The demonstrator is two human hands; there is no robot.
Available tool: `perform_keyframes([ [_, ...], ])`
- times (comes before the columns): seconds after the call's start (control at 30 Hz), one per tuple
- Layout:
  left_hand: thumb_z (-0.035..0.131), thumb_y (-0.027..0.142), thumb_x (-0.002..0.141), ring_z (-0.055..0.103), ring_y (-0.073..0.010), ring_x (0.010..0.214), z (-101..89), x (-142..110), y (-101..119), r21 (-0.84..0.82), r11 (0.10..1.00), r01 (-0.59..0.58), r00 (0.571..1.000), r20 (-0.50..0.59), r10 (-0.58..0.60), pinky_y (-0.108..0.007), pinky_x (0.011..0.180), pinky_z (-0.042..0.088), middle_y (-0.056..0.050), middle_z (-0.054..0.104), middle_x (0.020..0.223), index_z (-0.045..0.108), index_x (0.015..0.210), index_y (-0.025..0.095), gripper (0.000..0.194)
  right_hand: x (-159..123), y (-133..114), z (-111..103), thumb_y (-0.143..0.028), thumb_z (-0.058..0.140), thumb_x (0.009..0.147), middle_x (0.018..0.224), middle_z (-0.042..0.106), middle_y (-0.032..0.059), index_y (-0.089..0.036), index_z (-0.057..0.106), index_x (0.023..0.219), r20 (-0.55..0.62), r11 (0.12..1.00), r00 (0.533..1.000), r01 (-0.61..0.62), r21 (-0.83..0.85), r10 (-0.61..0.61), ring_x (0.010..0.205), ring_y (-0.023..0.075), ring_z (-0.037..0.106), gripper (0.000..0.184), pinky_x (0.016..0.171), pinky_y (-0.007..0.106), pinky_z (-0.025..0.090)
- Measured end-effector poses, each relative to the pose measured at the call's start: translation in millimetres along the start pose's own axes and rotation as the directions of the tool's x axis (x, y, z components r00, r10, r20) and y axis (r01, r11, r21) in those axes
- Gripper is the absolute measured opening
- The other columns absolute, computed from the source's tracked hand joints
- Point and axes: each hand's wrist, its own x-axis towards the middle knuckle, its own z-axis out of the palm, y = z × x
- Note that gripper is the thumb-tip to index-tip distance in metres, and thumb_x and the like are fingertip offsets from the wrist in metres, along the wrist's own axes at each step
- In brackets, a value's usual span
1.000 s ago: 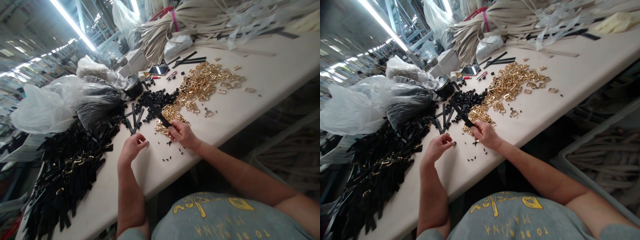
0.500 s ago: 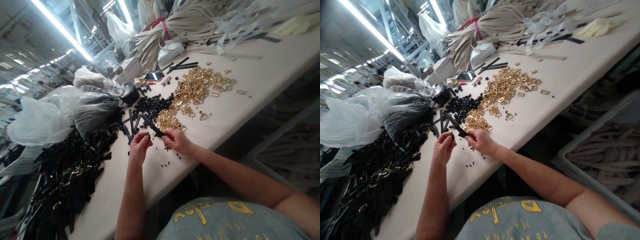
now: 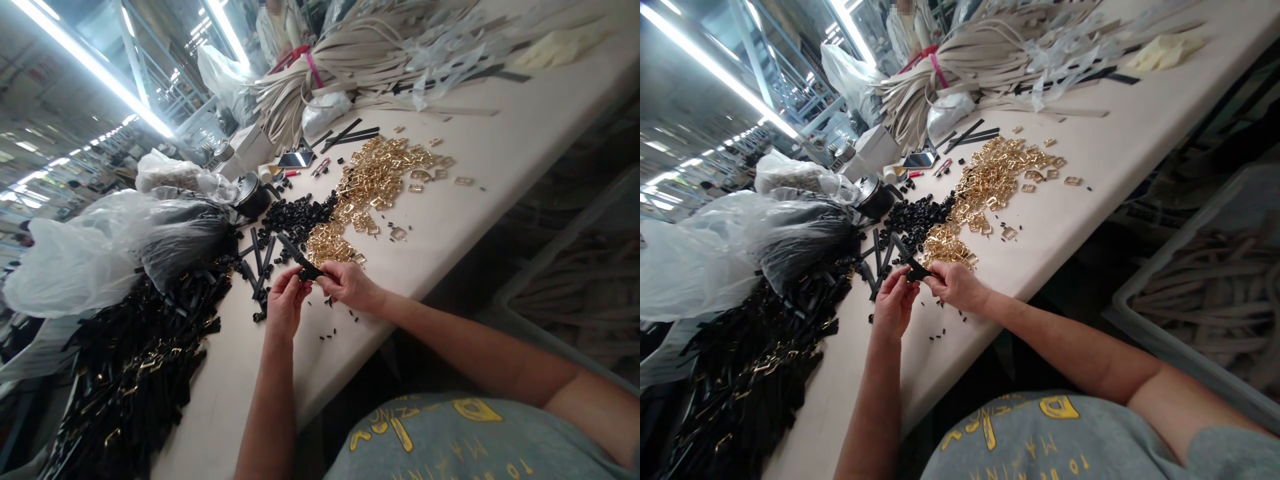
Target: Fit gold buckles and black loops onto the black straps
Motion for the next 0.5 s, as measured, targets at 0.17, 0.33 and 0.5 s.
perform_keyframes([
  [0.17,0.087,0.032,0.06,0.067,-0.0085,0.061,-1.2,0.8,0.5,-0.003,0.999,0.032,0.999,0.019,-0.032,-0.015,0.062,0.055,-0.001,0.072,0.073,0.072,0.092,0.016,0.039,0.7,0.9,0.4,-0.027,0.053,0.089,0.059,0.061,-0.0031,-0.017,0.054,0.079,0.006,1.0,1.0,-0.017,0.023,0.017,0.043,0.0083,0.055,0.014,0.042,0.017,0.043],
  [0.33,0.087,0.025,0.06,0.068,-0.0082,0.063,-2.0,0.3,0.5,0.0,0.999,0.044,0.998,0.04,-0.044,-0.014,0.062,0.055,-0.001,0.072,0.078,0.07,0.086,0.016,0.032,0.3,-0.5,-0.8,-0.027,0.053,0.089,0.057,0.059,-0.0038,-0.017,0.055,0.078,0.013,1.0,1.0,0.001,0.016,-0.001,0.042,0.0079,0.053,0.015,0.042,0.017,0.041],
  [0.5,0.088,0.025,0.058,0.066,-0.0069,0.06,-1.2,0.2,1.9,0.001,0.999,0.043,0.998,0.048,-0.043,-0.014,0.059,0.054,0.0,0.07,0.074,0.068,0.082,0.016,0.032,0.3,0.4,-1.3,-0.03,0.053,0.089,0.058,0.059,-0.0035,-0.017,0.055,0.078,-0.001,0.999,1.0,-0.008,0.033,0.008,0.043,0.0082,0.054,0.016,0.043,0.017,0.041],
])
